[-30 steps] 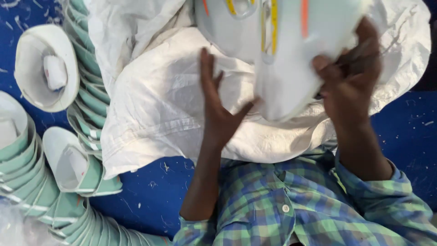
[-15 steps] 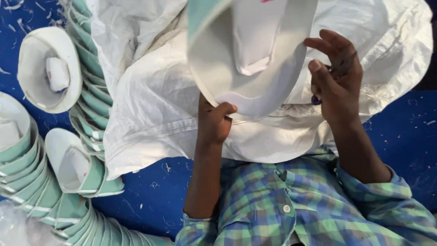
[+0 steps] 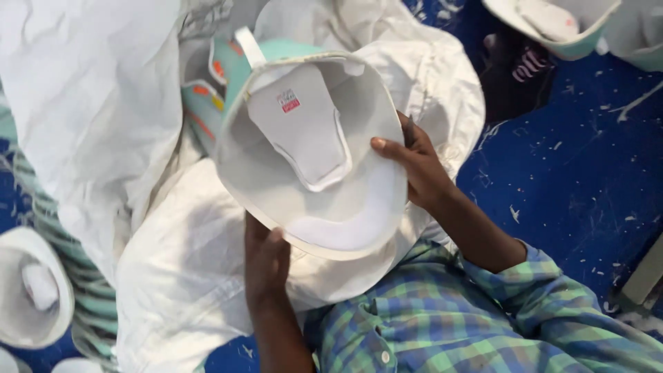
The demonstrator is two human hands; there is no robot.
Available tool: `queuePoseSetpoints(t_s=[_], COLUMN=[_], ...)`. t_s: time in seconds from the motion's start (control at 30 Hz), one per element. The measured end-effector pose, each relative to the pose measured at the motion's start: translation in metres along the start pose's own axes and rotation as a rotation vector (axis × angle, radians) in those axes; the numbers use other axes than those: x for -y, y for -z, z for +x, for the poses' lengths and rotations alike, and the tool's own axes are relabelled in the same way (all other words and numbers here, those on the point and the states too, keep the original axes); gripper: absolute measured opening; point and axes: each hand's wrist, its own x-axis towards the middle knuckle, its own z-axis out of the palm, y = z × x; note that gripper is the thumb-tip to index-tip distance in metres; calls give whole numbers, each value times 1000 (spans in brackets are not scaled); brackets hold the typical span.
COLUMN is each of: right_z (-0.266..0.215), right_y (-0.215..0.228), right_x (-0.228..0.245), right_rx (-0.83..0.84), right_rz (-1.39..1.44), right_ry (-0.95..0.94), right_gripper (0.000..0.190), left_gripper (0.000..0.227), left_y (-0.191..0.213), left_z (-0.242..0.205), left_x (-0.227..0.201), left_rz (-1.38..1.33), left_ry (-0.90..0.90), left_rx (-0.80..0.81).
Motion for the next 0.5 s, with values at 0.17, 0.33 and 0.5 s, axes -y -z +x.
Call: queuePoseSetpoints(t_s=[0.17, 0.33, 0.5], right_z=[-6, -21, -9], right_y=[48, 93, 163], right_x=[26, 70, 150], right_rx=[-99, -362, -558], right_rz=[-113, -489, -893], right_ry=[-274, -444, -280], right_gripper=[69, 69, 59], left_gripper=[75, 66, 59], left_y=[9, 21, 29], left_z=[24, 35, 33], left_x=[-30, -22, -19], left_rz=[111, 83, 56], left_ry=[-132, -103, -103], left_rx=[6, -95, -96])
